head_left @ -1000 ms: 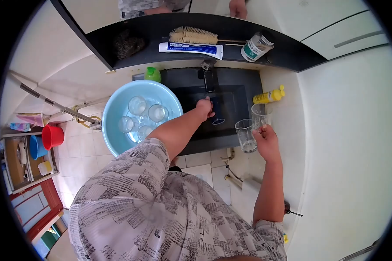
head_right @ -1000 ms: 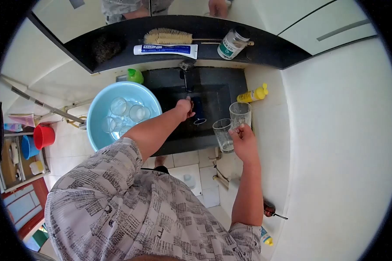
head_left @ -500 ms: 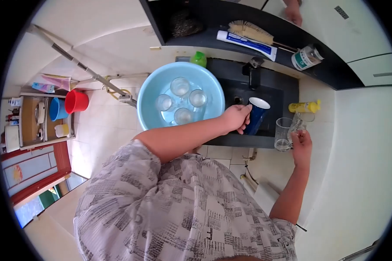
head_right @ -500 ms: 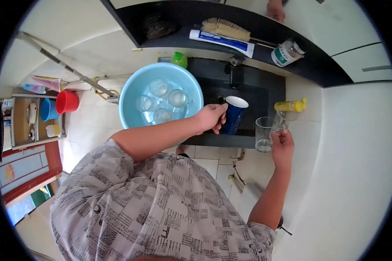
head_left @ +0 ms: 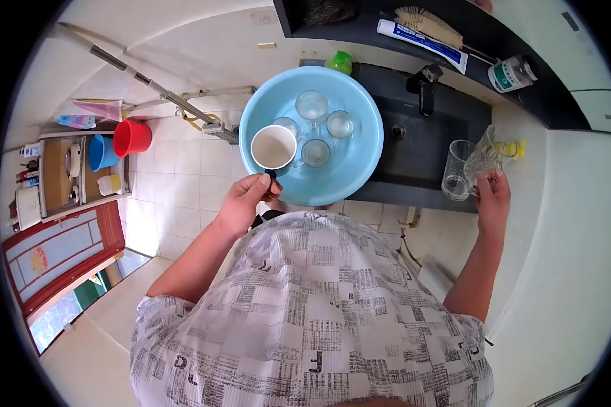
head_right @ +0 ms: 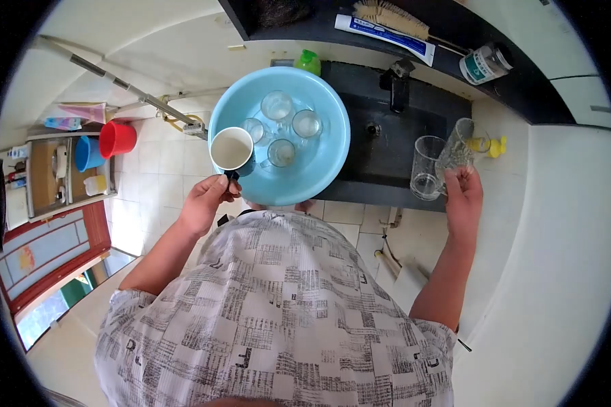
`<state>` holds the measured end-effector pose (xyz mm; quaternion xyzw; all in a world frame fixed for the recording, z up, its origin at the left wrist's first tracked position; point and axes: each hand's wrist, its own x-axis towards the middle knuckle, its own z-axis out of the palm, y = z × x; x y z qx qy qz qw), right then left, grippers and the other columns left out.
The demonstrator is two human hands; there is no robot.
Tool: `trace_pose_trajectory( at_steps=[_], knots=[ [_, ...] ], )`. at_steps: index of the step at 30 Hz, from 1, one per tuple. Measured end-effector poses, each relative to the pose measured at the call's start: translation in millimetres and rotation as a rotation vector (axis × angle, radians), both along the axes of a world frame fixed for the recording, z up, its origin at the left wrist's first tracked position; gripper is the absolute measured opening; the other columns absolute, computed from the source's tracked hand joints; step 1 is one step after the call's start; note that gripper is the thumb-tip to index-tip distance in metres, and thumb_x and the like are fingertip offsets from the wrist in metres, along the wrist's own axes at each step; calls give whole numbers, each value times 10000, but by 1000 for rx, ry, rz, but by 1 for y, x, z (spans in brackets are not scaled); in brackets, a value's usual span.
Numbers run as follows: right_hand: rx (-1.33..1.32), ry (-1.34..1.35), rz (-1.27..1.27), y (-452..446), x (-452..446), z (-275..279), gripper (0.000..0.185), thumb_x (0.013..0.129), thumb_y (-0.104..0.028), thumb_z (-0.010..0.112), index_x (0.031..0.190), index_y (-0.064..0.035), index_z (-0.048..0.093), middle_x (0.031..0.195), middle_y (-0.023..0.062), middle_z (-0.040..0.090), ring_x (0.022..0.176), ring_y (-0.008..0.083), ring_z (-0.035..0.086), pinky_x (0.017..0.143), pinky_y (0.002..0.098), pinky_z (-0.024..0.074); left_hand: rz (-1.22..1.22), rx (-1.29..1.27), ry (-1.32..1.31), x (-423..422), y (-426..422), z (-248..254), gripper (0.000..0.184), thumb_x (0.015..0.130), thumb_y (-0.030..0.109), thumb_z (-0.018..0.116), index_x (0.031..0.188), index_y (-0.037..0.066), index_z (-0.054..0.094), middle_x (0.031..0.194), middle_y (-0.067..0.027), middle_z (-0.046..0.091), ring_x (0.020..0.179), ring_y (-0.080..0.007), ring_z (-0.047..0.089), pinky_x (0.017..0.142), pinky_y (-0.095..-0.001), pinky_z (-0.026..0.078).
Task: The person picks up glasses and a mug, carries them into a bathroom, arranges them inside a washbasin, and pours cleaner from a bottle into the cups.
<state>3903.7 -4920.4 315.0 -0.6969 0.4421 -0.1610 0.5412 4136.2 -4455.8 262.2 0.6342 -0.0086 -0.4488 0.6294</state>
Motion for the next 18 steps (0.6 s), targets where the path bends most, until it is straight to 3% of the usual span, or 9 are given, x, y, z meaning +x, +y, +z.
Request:
trace_pose_trajectory(
  at_steps=[9,12,18],
  knots=[
    [55,-69,128,31,44,1,139,1043,-164,726,1025,-112,598,834,-73,571,667,13,478,557,206,388,-145,254,-255,7,22,-55,318,1142,242,555,1041,9,746,1056,-48,738,1052,-147,639,1016,-330,485],
    [88,-79,190,37,48,-1,151,1035,-142,734,1012,-109,588,840,-73,570,690,5,479,565,198,384,-212,250,-383,21,23,-65,317,1125,257,578,1010,15,747,983,-54,733,968,-138,648,927,-315,515],
    [64,-74,216,53,49,-3,156,1025,-112,738,986,-106,588,851,-75,565,736,9,479,631,208,390,-375,292,-404,55,25,-76,330,1113,274,599,995,3,744,983,-101,739,945,-190,680,894,-367,545]
  ],
)
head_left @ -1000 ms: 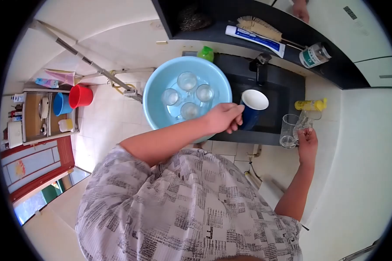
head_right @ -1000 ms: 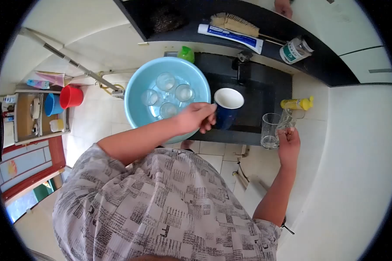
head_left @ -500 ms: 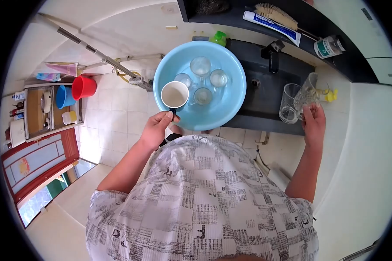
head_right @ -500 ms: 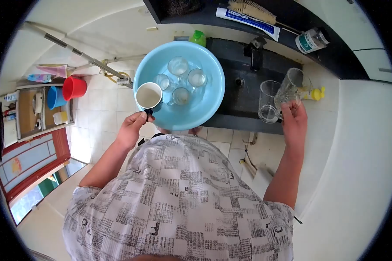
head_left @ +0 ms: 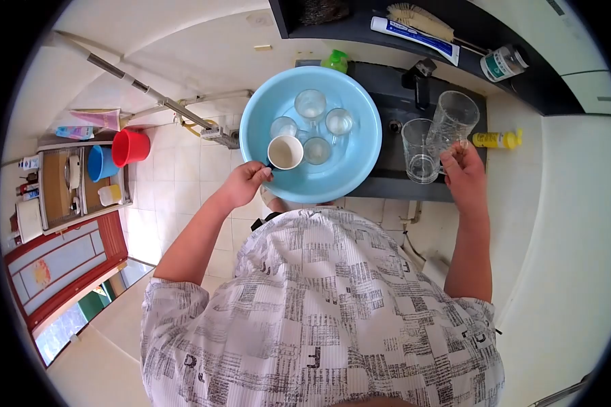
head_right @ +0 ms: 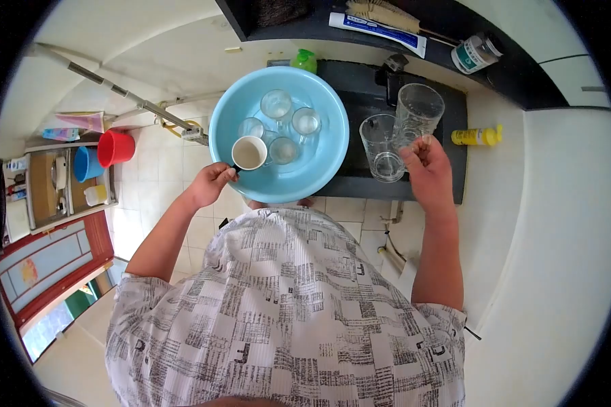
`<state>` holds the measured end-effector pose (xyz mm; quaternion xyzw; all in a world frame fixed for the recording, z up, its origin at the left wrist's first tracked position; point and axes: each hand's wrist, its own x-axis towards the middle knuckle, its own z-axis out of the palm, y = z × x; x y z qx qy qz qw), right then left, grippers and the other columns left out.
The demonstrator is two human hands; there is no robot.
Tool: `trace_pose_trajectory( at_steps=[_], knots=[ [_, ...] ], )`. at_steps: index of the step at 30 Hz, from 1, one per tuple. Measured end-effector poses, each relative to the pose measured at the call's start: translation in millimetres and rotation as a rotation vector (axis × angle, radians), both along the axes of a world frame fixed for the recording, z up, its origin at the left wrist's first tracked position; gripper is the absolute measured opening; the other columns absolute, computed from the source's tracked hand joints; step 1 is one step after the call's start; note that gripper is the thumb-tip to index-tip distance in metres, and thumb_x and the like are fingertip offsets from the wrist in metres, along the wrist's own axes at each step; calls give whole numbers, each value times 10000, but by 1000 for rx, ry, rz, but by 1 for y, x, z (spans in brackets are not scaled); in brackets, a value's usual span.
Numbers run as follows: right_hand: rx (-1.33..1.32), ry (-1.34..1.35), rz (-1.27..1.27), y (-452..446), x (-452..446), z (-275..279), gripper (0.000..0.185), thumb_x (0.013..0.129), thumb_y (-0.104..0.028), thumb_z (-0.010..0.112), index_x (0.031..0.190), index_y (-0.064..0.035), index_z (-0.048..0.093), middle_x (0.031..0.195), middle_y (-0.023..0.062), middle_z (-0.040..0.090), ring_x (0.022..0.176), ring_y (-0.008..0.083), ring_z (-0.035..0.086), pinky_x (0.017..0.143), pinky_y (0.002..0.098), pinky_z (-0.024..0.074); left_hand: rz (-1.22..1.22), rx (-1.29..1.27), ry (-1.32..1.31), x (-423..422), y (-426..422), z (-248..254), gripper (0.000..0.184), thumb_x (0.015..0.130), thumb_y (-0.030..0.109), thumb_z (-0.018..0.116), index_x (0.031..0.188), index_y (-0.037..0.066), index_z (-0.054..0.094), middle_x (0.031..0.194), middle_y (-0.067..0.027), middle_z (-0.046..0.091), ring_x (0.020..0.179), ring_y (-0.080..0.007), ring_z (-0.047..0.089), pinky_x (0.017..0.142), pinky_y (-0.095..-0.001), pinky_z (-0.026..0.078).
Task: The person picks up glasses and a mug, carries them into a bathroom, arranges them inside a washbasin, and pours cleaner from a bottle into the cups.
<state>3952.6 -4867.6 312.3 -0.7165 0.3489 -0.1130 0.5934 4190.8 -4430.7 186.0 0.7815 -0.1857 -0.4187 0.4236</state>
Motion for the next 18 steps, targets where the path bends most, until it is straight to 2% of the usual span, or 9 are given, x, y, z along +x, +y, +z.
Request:
trace_pose_trajectory(
  at_steps=[6,9,15,18],
  knots=[
    [26,-41,60,9,-6,-8,161,1012,-85,749,990,-100,590,863,-82,554,783,17,488,686,204,398,-281,166,-97,29,-10,3,277,1106,225,611,1021,-15,720,966,-99,722,943,-178,655,903,-340,534],
    [6,-26,41,22,-4,-3,173,1006,-84,756,982,-98,585,863,-82,553,779,20,488,691,209,407,-361,164,-160,43,-12,-2,268,1091,216,614,1006,-13,725,987,-127,730,977,-239,673,905,-377,540],
    [32,5,40,36,-1,-1,177,999,-81,754,975,-93,580,853,-75,550,775,27,489,693,216,416,-634,31,-540,62,-21,-2,230,970,214,691,1006,-6,747,1040,-206,709,1074,-399,657,962,-476,539],
    [39,-8,69,43,2,-1,169,998,-83,749,979,-90,581,851,-71,547,774,30,488,691,218,417,-752,69,-615,73,-31,-2,234,936,212,707,1057,18,758,1080,-187,707,1098,-398,658,994,-481,532]
  ],
)
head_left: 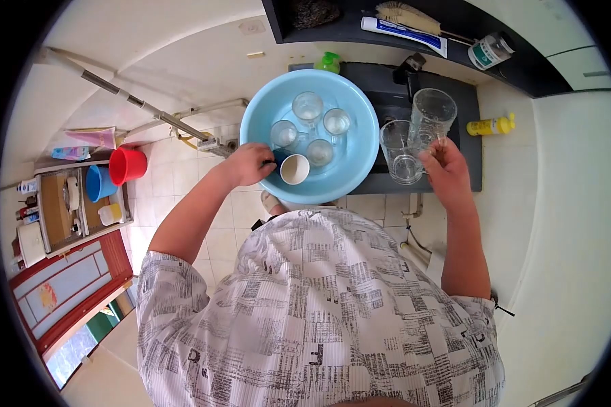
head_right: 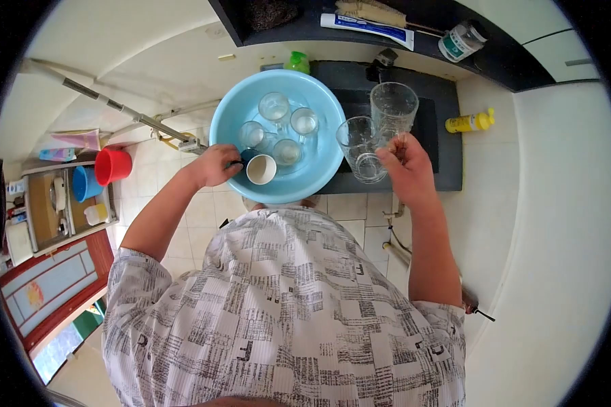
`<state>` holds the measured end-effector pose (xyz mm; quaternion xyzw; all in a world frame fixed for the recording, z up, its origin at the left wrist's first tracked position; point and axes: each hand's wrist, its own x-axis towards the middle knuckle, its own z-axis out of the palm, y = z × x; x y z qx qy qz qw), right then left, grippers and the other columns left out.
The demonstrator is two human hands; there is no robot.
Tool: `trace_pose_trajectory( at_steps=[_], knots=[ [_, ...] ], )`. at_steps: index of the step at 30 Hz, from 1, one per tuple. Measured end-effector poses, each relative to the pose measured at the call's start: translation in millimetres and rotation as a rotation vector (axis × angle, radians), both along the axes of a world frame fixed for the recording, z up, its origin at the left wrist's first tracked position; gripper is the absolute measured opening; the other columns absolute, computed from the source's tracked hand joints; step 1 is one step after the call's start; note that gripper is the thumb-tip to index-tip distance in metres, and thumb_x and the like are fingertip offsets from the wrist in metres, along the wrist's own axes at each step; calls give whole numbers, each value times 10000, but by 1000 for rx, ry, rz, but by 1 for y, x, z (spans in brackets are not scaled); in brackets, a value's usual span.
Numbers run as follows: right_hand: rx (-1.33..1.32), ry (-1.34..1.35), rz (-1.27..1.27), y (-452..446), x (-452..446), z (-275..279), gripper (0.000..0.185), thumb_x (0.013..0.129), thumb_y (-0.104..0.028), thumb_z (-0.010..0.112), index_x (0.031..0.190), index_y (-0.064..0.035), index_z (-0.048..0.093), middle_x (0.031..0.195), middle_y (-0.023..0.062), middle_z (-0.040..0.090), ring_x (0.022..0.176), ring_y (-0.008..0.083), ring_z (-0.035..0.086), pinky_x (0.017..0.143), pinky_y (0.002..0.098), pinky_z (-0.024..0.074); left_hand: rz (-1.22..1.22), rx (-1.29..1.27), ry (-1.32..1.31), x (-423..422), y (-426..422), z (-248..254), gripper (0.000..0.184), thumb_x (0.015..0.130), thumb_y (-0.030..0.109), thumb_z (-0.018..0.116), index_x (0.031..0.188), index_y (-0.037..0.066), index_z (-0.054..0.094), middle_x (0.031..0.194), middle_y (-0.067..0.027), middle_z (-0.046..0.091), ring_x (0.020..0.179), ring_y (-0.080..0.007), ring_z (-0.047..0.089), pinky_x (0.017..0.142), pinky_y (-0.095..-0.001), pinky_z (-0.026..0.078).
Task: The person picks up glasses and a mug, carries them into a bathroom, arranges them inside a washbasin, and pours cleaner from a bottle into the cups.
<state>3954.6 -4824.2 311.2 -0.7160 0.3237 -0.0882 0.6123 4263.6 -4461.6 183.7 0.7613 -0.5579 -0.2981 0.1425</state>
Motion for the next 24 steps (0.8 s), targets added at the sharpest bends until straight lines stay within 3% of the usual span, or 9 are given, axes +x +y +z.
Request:
trace_pose_trajectory(
  at_steps=[5,9,12,15,16,19,20,24],
  knots=[
    [54,-45,18,16,11,1,157,1003,-81,739,981,-93,584,848,-75,541,774,26,483,690,218,414,-7,-41,-98,12,-7,-20,227,922,173,705,1102,43,751,1133,-159,705,1084,-405,662,980,-497,535],
    [77,-84,51,26,18,-9,147,1008,-68,729,979,-93,586,855,-78,536,770,23,472,685,220,410,69,18,-241,10,-17,-9,229,919,161,706,1120,54,741,1140,-160,690,1073,-403,675,957,-503,547],
    [152,-81,64,32,21,-16,153,1012,-64,724,968,-89,579,857,-78,532,761,22,461,674,221,401,288,22,-371,-10,-18,-15,280,973,244,676,1186,67,716,1153,-165,679,1100,-368,677,960,-497,546],
    [154,-79,84,39,25,-27,161,1016,-68,721,963,-89,570,848,-81,523,750,21,451,661,222,391,449,-72,-320,-44,-19,-13,430,965,352,716,1277,59,676,1182,-180,666,1102,-365,676,958,-484,549],
    [157,-89,88,42,26,-29,161,1017,-68,719,965,-89,568,843,-82,519,747,21,449,658,222,389,453,-30,-366,-55,-20,-12,690,890,494,793,1376,40,608,1246,-181,636,1156,-367,649,978,-476,544],
    [172,-98,104,49,28,-34,159,1021,-69,713,971,-89,564,833,-84,511,740,20,443,653,223,385,441,33,-374,-76,-30,-2,900,802,570,863,1415,-11,551,1308,-198,603,1230,-383,617,1041,-482,530],
    [181,-93,108,50,29,-35,158,1021,-69,712,973,-89,563,832,-83,510,738,20,440,652,223,384,454,108,-326,-77,-36,-1,989,762,565,894,1454,-19,496,1346,-206,568,1287,-396,573,1090,-481,503],
    [194,-93,120,53,29,-44,163,1022,-76,715,972,-88,560,832,-83,506,735,20,434,650,224,382,439,157,-298,-75,-42,-1,939,750,444,900,1457,-13,484,1336,-190,563,1289,-378,560,1082,-476,504]
  ],
)
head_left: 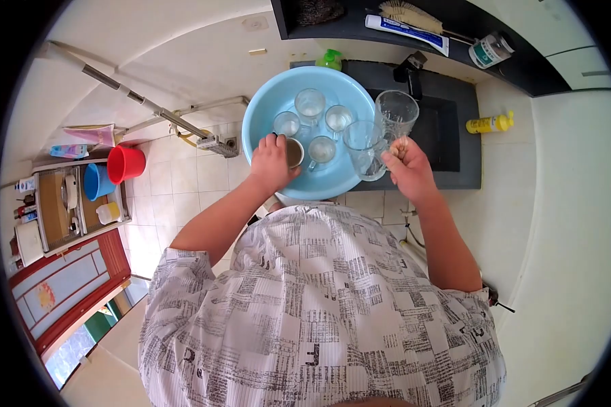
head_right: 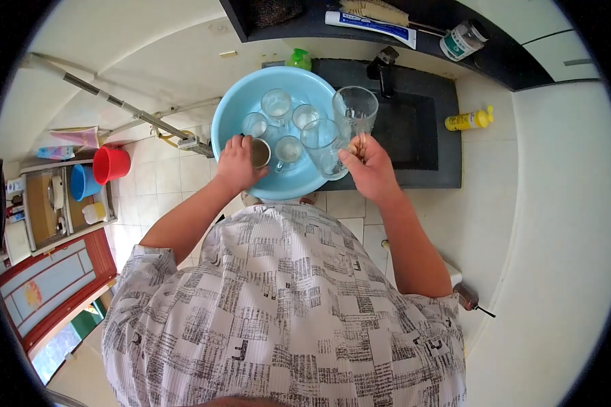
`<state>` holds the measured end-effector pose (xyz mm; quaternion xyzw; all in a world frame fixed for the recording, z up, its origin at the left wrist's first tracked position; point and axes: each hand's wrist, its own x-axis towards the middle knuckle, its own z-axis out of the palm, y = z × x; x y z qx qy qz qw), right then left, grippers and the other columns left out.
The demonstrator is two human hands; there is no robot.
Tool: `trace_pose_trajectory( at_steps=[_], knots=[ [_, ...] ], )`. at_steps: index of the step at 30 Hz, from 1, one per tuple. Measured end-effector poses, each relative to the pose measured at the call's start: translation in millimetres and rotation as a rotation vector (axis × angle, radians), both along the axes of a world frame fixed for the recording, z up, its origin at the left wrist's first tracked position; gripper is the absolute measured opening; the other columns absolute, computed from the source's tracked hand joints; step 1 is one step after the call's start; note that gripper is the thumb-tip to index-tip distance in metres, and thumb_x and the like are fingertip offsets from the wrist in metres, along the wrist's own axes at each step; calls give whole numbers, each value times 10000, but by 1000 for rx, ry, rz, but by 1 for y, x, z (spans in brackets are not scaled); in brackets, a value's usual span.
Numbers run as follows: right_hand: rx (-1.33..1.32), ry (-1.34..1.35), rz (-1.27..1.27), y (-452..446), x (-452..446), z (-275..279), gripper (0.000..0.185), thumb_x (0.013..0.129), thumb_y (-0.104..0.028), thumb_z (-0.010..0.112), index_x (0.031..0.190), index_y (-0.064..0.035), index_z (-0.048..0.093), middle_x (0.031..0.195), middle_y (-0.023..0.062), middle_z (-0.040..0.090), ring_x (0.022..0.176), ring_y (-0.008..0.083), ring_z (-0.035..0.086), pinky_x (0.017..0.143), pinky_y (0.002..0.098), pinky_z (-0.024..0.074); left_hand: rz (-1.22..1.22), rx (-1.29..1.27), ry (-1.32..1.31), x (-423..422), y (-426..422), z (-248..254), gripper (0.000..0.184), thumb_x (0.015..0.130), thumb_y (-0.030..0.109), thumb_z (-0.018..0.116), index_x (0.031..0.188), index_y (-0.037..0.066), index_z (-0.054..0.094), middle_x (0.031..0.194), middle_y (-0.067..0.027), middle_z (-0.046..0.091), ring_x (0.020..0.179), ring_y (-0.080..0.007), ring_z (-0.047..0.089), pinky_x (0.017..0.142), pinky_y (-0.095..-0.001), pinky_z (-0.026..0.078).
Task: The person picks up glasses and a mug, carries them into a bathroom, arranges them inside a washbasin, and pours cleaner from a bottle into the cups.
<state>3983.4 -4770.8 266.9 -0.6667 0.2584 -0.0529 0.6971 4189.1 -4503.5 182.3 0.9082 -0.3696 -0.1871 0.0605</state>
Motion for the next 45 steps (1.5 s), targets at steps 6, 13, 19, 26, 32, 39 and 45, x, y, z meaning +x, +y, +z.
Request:
trace_pose_trajectory(
  at_steps=[6,13,19,26,32,39,45],
  knots=[
    [-50,-27,25,1,-4,-5,166,1046,-104,691,971,-103,543,763,-64,515,600,17,450,527,211,376,-99,-89,-12,4,23,4,904,713,317,890,1448,-23,488,1363,-216,545,1293,-407,554,1112,-484,497],
    [-14,-6,17,3,-10,-1,165,1019,-69,720,981,-77,560,843,-79,511,744,24,436,654,225,387,-322,-182,10,1,36,55,856,670,127,841,1448,-1,507,1376,-186,544,1296,-384,553,1105,-456,507],
    [-15,-79,39,1,-12,-20,149,1041,-100,696,997,-97,554,805,-60,520,648,28,462,572,221,399,-542,-149,93,20,22,44,830,694,37,820,1471,65,531,1428,-149,551,1313,-370,548,1136,-454,486],
    [86,-71,6,8,-7,-20,163,1030,-122,724,1011,-95,564,831,-56,544,654,30,480,580,223,414,-686,-96,-25,37,3,10,512,928,101,584,1439,92,606,1394,-83,600,1311,-293,557,1137,-418,446],
    [108,-82,5,14,-4,-25,134,1044,-98,688,1021,-101,557,860,-41,546,684,48,514,616,222,441,-671,-38,-45,44,3,2,711,865,78,652,1562,120,515,1529,-103,545,1399,-302,515,1186,-428,411],
    [99,-99,-18,16,-1,-32,125,1054,-73,663,1014,-108,550,873,-41,542,691,57,515,626,225,442,-614,-110,77,46,-3,7,909,688,80,824,1541,103,510,1519,-117,542,1402,-325,513,1191,-456,428],
    [112,-84,-41,14,-1,-36,129,1056,-81,671,1011,-105,552,866,-40,546,694,57,516,626,221,442,-599,-187,47,46,-3,1,876,654,91,842,1479,95,549,1483,-115,562,1349,-325,538,1155,-456,447]
  ],
)
